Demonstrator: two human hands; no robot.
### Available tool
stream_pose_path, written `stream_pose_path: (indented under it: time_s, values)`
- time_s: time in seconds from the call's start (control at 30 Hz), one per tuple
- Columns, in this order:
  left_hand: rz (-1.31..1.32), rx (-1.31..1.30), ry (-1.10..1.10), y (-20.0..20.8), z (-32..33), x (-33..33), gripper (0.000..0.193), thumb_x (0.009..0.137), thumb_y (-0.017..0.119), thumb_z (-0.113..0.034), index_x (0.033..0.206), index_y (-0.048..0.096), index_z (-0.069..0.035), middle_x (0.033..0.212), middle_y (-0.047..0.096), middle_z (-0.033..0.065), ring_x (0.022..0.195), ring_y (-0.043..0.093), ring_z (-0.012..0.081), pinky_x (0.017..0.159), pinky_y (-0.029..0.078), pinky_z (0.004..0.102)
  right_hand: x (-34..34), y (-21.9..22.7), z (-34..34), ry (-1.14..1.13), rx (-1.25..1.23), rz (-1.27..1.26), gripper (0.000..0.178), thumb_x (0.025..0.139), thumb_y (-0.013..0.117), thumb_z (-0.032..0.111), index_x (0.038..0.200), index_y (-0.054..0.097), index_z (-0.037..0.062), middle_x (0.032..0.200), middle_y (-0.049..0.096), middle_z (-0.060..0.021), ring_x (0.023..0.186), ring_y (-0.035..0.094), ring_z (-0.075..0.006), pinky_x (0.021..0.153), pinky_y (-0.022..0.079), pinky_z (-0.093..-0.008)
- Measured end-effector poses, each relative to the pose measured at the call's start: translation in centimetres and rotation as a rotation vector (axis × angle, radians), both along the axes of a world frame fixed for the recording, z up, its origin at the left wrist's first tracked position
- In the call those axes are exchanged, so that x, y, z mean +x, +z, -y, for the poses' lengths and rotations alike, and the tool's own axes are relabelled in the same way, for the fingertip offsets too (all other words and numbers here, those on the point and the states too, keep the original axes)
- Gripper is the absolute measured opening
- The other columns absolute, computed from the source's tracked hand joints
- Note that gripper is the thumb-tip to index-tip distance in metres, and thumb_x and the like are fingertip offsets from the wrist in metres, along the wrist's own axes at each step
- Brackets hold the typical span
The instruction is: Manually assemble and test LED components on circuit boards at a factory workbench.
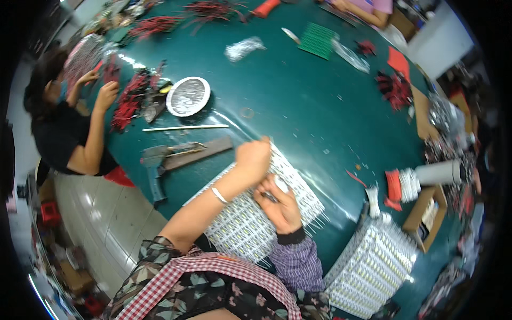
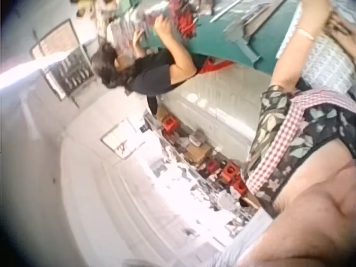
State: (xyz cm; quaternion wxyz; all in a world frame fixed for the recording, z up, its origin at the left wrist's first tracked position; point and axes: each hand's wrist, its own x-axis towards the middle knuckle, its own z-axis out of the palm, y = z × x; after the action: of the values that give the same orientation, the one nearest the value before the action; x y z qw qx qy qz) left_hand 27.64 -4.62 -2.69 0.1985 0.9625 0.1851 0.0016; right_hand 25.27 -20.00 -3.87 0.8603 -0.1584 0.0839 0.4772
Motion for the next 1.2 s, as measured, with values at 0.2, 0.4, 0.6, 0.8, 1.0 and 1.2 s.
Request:
stream_pose_path:
  time_s: [0.2, 0.4, 0.6, 0.8, 1.0, 1.2]
  values:
    - [0.142, -0.110, 0.086, 1.0, -2.0, -2.2, 0.012, 0.085, 0.060, -0.011, 0.089, 0.063, 0.001, 0.075, 0.067, 0.0255, 0.074, 0.068, 0.0430, 0.066, 0.054, 0.0500, 0.6, 0.5, 0.2, -0.014, 0.041, -0.084, 0.009, 0.100, 0.053, 0.006, 0.108, 0.050, 0.0022, 0.091, 0.048, -0.0055, 0.091, 0.050, -0.0191, 0.090, 0.049, -0.0347]
    - [0.106, -0.153, 0.072, 1.3, -2.1, -2.5, 0.009, 0.083, 0.066, -0.011, 0.085, 0.067, -0.001, 0.074, 0.069, 0.0179, 0.073, 0.068, 0.0374, 0.067, 0.053, 0.0453, 0.7, -0.3, 0.2, -0.008, 0.113, -0.102, 0.009, 0.103, 0.050, 0.013, 0.107, 0.050, 0.0053, 0.090, 0.043, -0.0029, 0.088, 0.046, -0.0164, 0.089, 0.047, -0.0338]
    - [0.002, -0.016, -0.031, 1.0, -0.9, -2.2, 0.010, 0.078, 0.061, -0.003, 0.084, 0.062, 0.005, 0.072, 0.067, 0.0255, 0.070, 0.069, 0.0409, 0.062, 0.054, 0.0467, 0.9, 0.0, 0.5, -0.069, 0.081, -0.145, 0.014, 0.100, 0.055, 0.009, 0.111, 0.052, 0.0010, 0.090, 0.049, -0.0052, 0.089, 0.050, -0.0180, 0.087, 0.050, -0.0345]
    - [0.016, 0.034, -0.049, 1.3, -0.4, -1.8, 0.009, 0.074, 0.060, 0.000, 0.081, 0.060, 0.004, 0.070, 0.066, 0.0258, 0.066, 0.069, 0.0401, 0.059, 0.054, 0.0459, 1.0, -0.5, 0.6, -0.084, 0.099, -0.140, 0.014, 0.100, 0.054, 0.006, 0.112, 0.052, -0.0016, 0.094, 0.051, -0.0076, 0.093, 0.053, -0.0200, 0.090, 0.052, -0.0359]
    - [0.230, -0.309, -0.003, 5.1, 0.5, -5.0, 0.008, 0.081, 0.066, -0.008, 0.081, 0.060, -0.002, 0.064, 0.065, 0.0149, 0.058, 0.066, 0.0329, 0.054, 0.051, 0.0404, 1.0, 0.3, 0.4, -0.138, -0.011, -0.112, 0.016, 0.099, 0.056, 0.008, 0.112, 0.053, -0.0009, 0.102, 0.054, -0.0093, 0.102, 0.056, -0.0215, 0.095, 0.051, -0.0365]
    - [0.173, -0.311, -0.239, 6.4, 0.7, -6.0, 0.013, 0.086, 0.068, -0.012, 0.085, 0.064, 0.001, 0.063, 0.063, 0.0159, 0.053, 0.062, 0.0305, 0.052, 0.047, 0.0362, 0.8, 0.2, 0.5, -0.169, -0.082, -0.082, 0.022, 0.099, 0.058, 0.009, 0.118, 0.054, 0.0009, 0.103, 0.055, -0.0073, 0.102, 0.055, -0.0196, 0.099, 0.048, -0.0383]
